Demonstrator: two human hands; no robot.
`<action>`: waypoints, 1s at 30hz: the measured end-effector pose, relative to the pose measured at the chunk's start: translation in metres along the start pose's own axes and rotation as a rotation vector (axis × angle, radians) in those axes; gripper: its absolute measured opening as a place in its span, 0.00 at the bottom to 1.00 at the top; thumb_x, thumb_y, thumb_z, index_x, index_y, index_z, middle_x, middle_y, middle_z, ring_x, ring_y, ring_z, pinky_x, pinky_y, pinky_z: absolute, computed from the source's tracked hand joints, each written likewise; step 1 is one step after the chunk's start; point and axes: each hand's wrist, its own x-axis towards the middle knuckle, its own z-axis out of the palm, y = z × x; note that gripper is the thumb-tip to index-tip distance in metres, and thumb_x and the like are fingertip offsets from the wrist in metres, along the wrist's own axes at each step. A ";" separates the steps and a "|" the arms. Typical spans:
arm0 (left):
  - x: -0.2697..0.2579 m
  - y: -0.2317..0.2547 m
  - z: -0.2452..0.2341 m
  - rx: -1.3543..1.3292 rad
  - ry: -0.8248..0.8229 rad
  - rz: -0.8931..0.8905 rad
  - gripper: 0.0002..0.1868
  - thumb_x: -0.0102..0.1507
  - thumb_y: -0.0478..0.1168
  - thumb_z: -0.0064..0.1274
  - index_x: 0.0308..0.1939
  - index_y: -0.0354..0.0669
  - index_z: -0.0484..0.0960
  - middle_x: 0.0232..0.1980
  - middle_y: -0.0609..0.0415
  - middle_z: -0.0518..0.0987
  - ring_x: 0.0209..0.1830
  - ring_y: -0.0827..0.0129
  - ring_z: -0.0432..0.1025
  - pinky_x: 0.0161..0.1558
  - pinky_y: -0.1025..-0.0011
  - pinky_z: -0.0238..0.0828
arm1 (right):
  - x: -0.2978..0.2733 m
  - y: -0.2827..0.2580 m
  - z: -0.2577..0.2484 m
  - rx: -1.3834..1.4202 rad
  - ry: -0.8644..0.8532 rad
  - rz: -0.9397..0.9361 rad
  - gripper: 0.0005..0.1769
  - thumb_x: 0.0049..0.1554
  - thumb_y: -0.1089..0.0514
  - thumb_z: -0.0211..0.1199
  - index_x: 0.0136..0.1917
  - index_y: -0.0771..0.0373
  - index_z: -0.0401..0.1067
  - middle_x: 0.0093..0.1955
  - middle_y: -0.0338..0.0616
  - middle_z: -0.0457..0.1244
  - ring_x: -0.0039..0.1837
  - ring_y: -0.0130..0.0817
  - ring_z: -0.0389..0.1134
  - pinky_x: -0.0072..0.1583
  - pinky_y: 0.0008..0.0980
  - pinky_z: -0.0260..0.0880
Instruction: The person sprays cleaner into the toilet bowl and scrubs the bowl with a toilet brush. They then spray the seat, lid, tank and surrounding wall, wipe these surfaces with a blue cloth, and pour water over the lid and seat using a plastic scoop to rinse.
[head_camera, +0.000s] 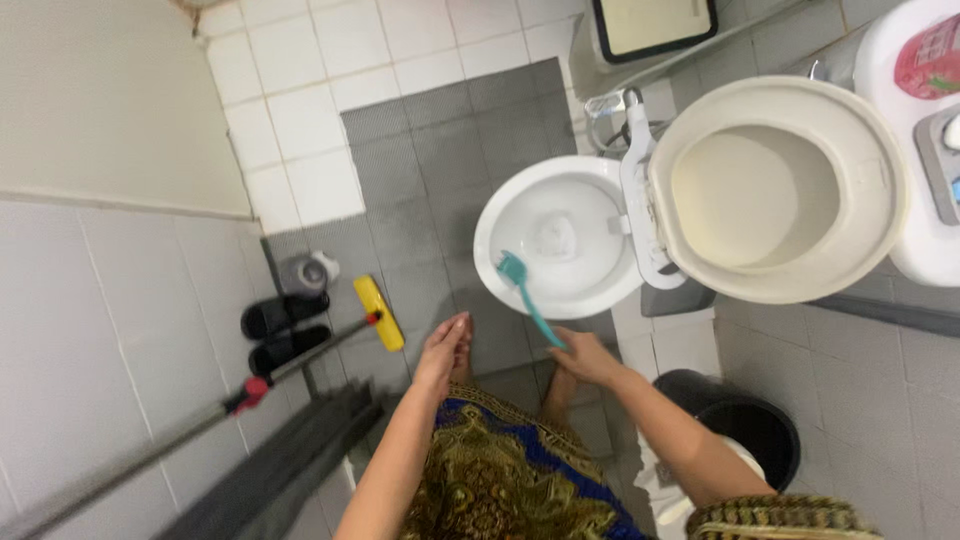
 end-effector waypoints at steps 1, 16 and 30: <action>-0.007 -0.012 0.010 -0.053 -0.021 0.009 0.21 0.69 0.52 0.50 0.64 0.54 0.81 0.37 0.65 0.74 0.34 0.77 0.64 0.38 0.73 0.62 | -0.023 0.003 -0.012 0.028 -0.144 0.233 0.29 0.62 0.50 0.62 0.73 0.61 0.63 0.55 0.51 0.70 0.44 0.42 0.73 0.55 0.42 0.75; -0.071 -0.135 0.073 -0.184 0.118 0.005 0.22 0.68 0.53 0.51 0.65 0.55 0.80 0.37 0.66 0.75 0.33 0.81 0.66 0.34 0.79 0.63 | 0.023 0.020 -0.091 0.328 -0.156 0.619 0.19 0.59 0.59 0.55 0.63 0.64 0.64 0.45 0.46 0.69 0.38 0.38 0.73 0.40 0.41 0.75; -0.051 -0.133 0.106 -0.141 0.055 -0.003 0.21 0.68 0.51 0.51 0.64 0.54 0.81 0.35 0.67 0.75 0.33 0.81 0.67 0.36 0.78 0.64 | 0.058 0.023 -0.045 -0.571 -0.187 0.024 0.15 0.62 0.52 0.58 0.57 0.62 0.71 0.51 0.56 0.69 0.56 0.55 0.70 0.56 0.52 0.71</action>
